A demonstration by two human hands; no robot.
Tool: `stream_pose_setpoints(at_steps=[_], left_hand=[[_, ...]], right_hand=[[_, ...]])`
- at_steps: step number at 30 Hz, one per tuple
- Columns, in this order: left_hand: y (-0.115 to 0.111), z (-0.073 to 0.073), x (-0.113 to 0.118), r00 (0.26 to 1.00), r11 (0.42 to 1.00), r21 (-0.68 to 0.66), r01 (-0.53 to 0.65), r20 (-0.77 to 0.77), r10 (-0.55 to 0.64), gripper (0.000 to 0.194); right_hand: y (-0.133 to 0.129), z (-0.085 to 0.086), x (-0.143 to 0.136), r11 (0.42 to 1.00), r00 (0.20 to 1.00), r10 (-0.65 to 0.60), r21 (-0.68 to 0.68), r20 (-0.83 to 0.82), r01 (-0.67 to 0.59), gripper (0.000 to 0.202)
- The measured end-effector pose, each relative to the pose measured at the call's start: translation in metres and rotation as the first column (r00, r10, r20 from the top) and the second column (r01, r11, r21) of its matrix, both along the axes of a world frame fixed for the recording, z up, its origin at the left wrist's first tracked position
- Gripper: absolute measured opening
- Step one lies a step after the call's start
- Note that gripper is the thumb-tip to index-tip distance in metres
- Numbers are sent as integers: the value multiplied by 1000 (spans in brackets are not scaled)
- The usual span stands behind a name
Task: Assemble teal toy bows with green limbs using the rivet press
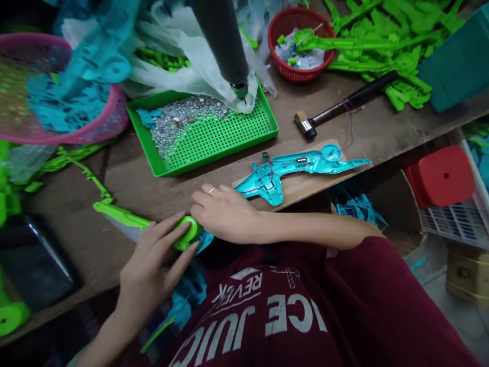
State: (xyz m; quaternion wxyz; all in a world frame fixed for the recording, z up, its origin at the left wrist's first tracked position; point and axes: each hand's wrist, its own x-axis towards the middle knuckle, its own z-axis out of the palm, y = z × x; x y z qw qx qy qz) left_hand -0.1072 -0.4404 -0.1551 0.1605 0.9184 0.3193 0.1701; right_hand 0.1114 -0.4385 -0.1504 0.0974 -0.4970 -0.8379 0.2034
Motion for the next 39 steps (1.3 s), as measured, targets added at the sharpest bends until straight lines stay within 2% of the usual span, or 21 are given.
stream_pose_setpoints(at_steps=[5,9,12,19,23,30,35,39], left_hand=[[6,1,-1,998,998,-56,30,58,-27,36],[6,4,2,996,998,-62,-32,78,37,38],[7,6,4,997,996,-59,-73,30,75,41],[19,17,6,995,1000,0,9,-102,-9,31],[23,22,10,992,998,-32,51,-112,-54,26],[32,14,5,995,995,10,96,-18,-96,27],[34,11,4,994,995,19,102,-29,-102,28],[30,9,6,995,994,49,94,-14,-94,31]], right_hand=[[0,1,0,1000,999,2,-27,-49,-4,21],[0,-3,0,1000,998,20,12,-52,-19,26],[1,-8,-2,996,996,58,75,-75,-53,26],[3,-15,1,988,985,128,102,-113,-117,20],[3,-14,3,987,980,144,91,-140,-132,20],[-1,-11,0,995,982,88,61,-169,-79,20],[3,-10,2,994,976,106,58,-189,-97,23],[3,-14,2,994,980,68,93,-188,-51,27]])
